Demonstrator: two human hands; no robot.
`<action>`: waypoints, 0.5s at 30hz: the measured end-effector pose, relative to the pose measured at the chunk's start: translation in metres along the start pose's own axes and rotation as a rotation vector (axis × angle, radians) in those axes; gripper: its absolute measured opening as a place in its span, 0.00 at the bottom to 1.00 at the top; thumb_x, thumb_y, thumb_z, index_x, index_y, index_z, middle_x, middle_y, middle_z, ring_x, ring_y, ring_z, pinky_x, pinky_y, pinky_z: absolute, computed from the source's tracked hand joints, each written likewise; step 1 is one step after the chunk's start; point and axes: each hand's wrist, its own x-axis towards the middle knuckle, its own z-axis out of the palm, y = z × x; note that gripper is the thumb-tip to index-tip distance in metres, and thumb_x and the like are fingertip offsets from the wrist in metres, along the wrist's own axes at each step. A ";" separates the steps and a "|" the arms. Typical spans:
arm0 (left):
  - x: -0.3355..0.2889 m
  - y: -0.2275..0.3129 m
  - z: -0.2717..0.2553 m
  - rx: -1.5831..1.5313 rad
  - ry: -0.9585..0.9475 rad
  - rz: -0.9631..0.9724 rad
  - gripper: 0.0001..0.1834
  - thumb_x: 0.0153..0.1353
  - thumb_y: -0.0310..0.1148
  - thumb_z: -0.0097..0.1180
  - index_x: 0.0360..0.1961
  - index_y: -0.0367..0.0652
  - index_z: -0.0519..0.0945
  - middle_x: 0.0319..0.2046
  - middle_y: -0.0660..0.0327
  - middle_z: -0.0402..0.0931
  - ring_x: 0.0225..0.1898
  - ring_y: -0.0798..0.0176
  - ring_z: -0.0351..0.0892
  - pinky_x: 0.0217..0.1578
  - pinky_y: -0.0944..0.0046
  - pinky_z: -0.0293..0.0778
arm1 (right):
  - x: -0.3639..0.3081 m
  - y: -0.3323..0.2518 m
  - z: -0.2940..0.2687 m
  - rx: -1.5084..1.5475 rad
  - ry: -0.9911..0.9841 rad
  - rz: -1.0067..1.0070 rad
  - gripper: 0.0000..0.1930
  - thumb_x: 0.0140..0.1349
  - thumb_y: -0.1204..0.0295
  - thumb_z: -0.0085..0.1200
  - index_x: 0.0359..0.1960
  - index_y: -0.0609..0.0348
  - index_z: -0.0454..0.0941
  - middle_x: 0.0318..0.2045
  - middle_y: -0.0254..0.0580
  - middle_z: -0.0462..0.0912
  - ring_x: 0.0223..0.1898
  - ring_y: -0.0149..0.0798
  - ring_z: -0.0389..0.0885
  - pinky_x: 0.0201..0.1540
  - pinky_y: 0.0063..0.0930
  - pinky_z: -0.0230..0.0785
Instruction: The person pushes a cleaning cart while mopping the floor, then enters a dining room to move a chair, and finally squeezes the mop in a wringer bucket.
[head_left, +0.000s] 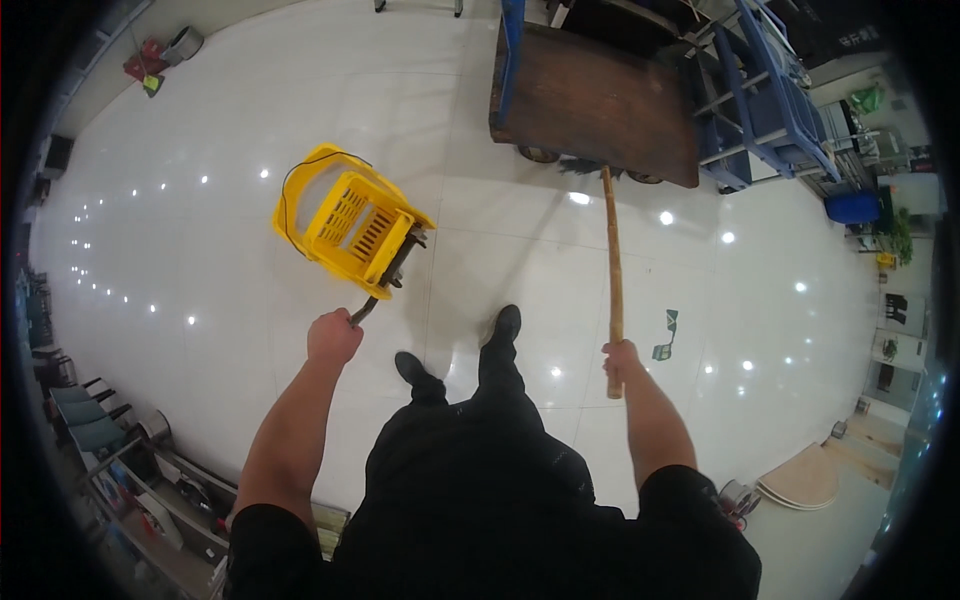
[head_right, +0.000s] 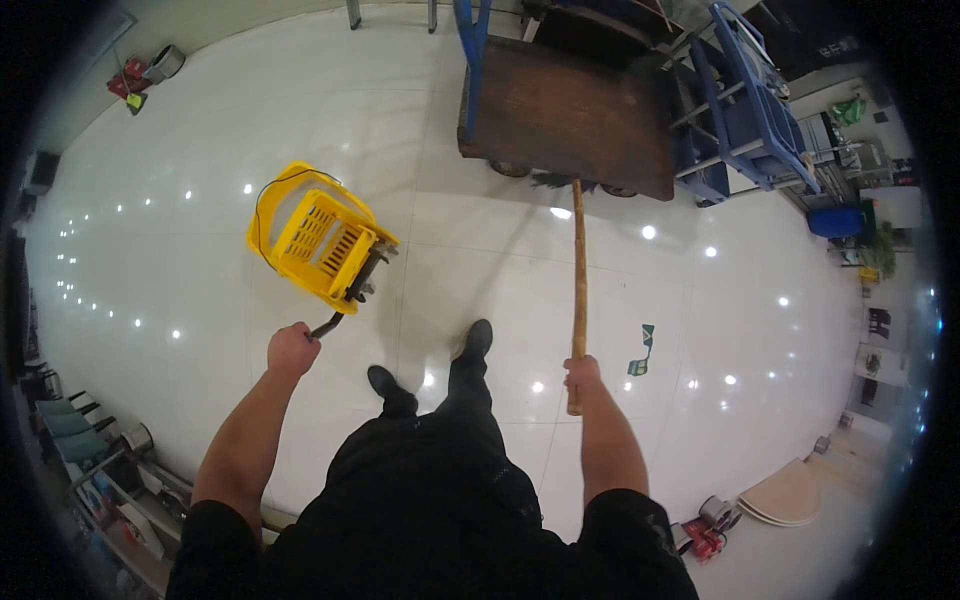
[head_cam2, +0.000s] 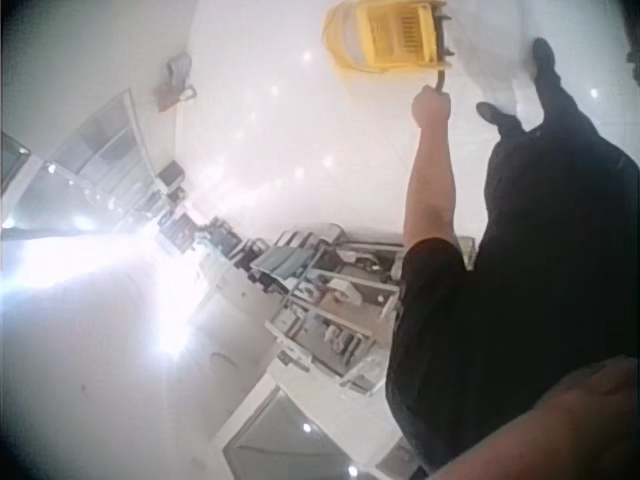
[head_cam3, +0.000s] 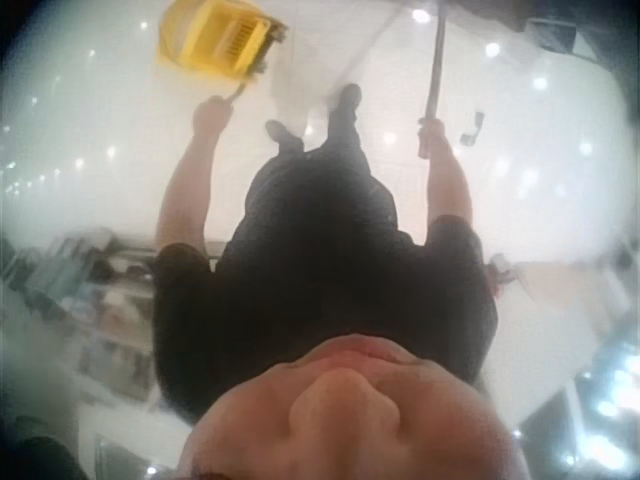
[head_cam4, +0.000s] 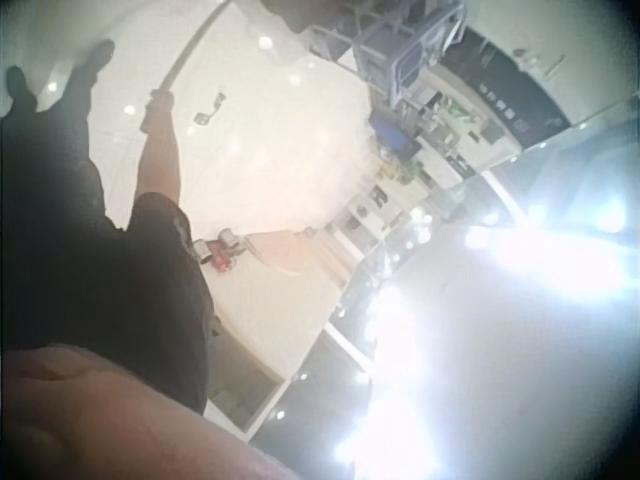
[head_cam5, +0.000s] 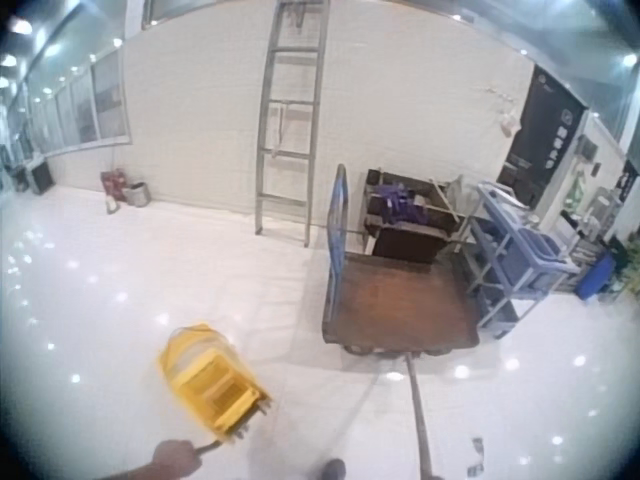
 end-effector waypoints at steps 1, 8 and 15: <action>-0.003 0.000 0.003 -0.015 0.005 -0.019 0.10 0.51 0.37 0.56 0.32 0.42 0.79 0.29 0.52 0.81 0.35 0.48 0.80 0.37 0.52 0.77 | 0.001 -0.002 -0.007 -0.028 -0.007 0.004 0.08 0.52 0.75 0.57 0.32 0.62 0.71 0.15 0.42 0.70 0.14 0.39 0.71 0.14 0.36 0.66; -0.003 -0.004 0.002 -0.043 0.019 0.030 0.11 0.49 0.39 0.59 0.32 0.44 0.79 0.29 0.53 0.81 0.34 0.48 0.80 0.37 0.51 0.76 | -0.095 0.174 0.002 0.244 -0.427 0.019 0.05 0.52 0.74 0.58 0.26 0.58 0.75 0.16 0.40 0.74 0.17 0.40 0.76 0.20 0.36 0.73; 0.002 -0.005 0.002 -0.042 -0.012 0.131 0.12 0.49 0.38 0.58 0.33 0.44 0.79 0.30 0.52 0.81 0.36 0.48 0.80 0.38 0.52 0.76 | -0.263 0.357 0.047 -0.130 -0.166 0.050 0.09 0.54 0.67 0.55 0.23 0.58 0.79 0.17 0.40 0.77 0.21 0.40 0.78 0.24 0.35 0.70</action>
